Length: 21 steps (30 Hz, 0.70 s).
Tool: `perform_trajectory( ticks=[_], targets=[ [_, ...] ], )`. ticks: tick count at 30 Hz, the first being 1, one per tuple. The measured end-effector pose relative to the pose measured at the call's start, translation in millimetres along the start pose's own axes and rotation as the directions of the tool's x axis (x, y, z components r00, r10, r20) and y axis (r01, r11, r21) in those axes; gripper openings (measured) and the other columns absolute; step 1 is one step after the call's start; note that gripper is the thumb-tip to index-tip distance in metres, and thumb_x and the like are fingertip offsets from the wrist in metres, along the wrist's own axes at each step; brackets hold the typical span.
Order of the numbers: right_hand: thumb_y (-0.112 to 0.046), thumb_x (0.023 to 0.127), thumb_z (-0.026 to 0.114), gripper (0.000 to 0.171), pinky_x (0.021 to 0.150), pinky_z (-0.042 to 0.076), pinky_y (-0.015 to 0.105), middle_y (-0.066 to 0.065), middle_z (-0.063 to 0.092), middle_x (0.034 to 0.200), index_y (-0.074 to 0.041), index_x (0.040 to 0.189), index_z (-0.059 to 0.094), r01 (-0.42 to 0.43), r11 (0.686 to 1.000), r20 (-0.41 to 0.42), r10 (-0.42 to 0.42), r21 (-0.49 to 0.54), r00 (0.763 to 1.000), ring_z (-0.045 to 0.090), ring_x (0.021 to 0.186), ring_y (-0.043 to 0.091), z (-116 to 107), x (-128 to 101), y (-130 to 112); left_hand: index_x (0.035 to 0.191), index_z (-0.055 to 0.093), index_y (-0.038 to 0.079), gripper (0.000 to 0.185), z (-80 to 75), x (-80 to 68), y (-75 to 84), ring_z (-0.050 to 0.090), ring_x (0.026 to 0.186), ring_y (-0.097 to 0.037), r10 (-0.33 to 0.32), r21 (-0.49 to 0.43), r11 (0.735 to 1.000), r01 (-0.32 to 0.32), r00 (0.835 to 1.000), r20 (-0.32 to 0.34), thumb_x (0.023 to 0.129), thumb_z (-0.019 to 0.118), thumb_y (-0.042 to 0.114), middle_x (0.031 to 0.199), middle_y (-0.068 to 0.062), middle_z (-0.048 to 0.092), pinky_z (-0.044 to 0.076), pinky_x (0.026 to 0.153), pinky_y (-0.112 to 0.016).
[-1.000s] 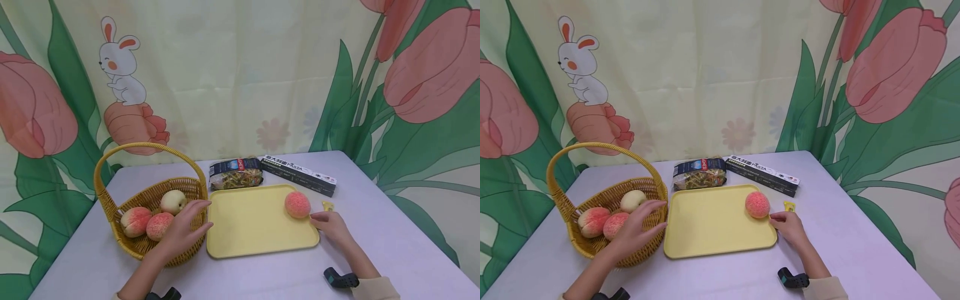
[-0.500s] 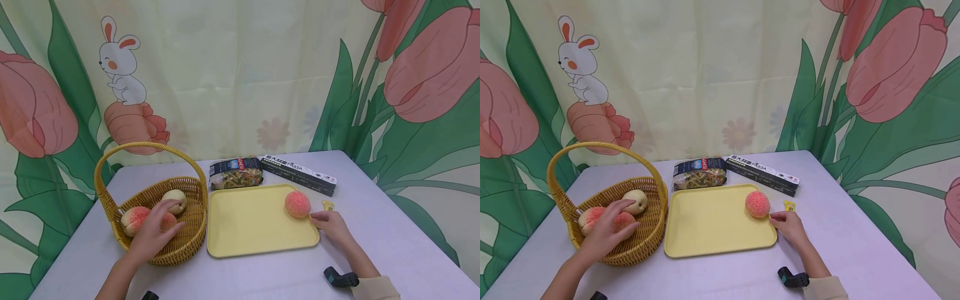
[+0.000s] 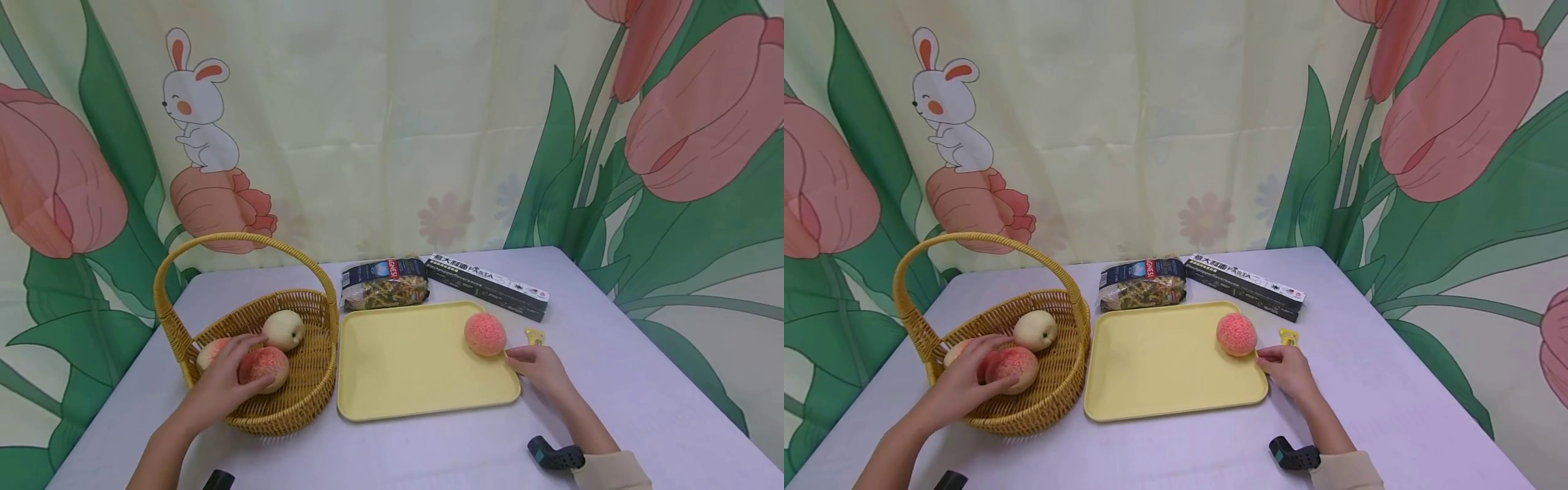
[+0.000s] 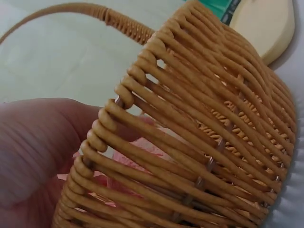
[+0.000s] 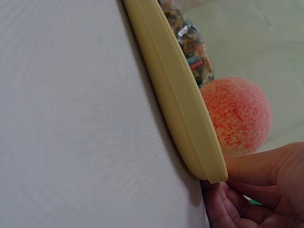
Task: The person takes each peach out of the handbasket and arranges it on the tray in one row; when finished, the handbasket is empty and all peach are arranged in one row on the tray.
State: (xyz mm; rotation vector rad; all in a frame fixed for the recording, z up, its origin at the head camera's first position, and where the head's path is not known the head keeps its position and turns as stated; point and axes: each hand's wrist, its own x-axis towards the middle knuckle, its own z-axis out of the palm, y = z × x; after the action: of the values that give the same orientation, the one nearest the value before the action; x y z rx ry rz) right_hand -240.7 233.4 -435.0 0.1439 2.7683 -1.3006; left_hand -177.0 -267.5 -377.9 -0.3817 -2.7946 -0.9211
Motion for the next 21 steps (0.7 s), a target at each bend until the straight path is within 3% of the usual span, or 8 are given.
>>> perform_trajectory(
  ticks=[10,21],
  targets=[
    [-0.013,0.088,0.06,0.029,0.084,0.046,0.047,0.024,0.06,0.108,0.007,0.108,0.062,0.003,1.0,0.0,-0.003,0.0,1.0,0.052,0.105,0.04,-0.4,-3.1,0.3,0.125,0.049,-0.001,0.062,-3.1,6.5,-6.4,0.047,0.109,-0.036,-0.042,0.008,0.999,0.042,0.996,0.076,0.077,0.074,0.029,0.118,-0.017,0.049,0.042,0.086,-0.055],
    [-0.013,0.087,0.06,0.028,0.085,0.045,0.046,0.023,0.061,0.108,0.007,0.107,0.062,-0.008,1.0,0.001,0.007,0.029,1.0,0.052,0.105,0.039,-0.1,-1.3,0.7,0.128,0.048,0.0,0.072,-1.7,14.5,-9.7,0.048,0.11,-0.034,-0.069,-0.03,0.997,0.074,0.985,0.158,0.071,0.078,0.034,0.121,-0.016,0.052,0.042,0.087,-0.053]
  ],
)
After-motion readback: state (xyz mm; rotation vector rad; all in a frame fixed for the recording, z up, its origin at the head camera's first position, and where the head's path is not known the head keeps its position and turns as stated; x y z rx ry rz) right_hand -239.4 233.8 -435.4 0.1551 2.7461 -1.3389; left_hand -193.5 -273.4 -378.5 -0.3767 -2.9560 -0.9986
